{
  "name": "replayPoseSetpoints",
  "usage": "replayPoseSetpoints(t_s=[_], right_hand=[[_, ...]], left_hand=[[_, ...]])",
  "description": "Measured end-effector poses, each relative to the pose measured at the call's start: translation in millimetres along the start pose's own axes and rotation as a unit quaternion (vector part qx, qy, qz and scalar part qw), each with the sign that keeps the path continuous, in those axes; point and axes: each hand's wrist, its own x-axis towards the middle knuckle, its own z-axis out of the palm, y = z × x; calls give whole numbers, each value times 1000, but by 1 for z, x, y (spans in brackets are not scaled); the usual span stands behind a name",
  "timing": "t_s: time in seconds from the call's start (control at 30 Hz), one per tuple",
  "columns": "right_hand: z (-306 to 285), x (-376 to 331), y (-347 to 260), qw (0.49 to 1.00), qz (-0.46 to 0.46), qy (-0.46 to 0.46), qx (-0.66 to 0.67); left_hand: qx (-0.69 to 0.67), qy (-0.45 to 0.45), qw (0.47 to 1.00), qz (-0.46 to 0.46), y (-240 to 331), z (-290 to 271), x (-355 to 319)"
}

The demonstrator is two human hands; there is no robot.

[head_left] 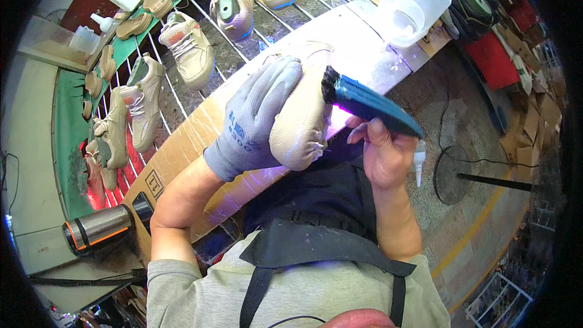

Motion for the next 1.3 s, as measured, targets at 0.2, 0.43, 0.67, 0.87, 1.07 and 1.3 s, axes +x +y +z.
replayPoseSetpoints(t_s=[0.2, 0.43, 0.67, 0.87, 1.07, 1.3], right_hand=[[-12, -6, -32, 975, -79, -101, -180], [-10, 10, -56, 975, -65, -110, -183], [-13, 27, -74, 982, 49, -45, -178], [-44, 60, -77, 919, -68, -196, -335], [-89, 157, -79, 809, -59, 17, -585], [-109, 214, -39, 674, -50, -88, -731]], left_hand=[[-29, -7, 1000, 9, 3, -8, 7], [-52, -51, 997, 13, 3, -15, 14], [-29, -95, 994, 44, 0, -21, 24], [-27, -49, 998, 15, -13, -20, 12], [-60, -117, 989, -69, -28, -34, 30], [-159, -104, 976, -111, -55, -30, 71]])
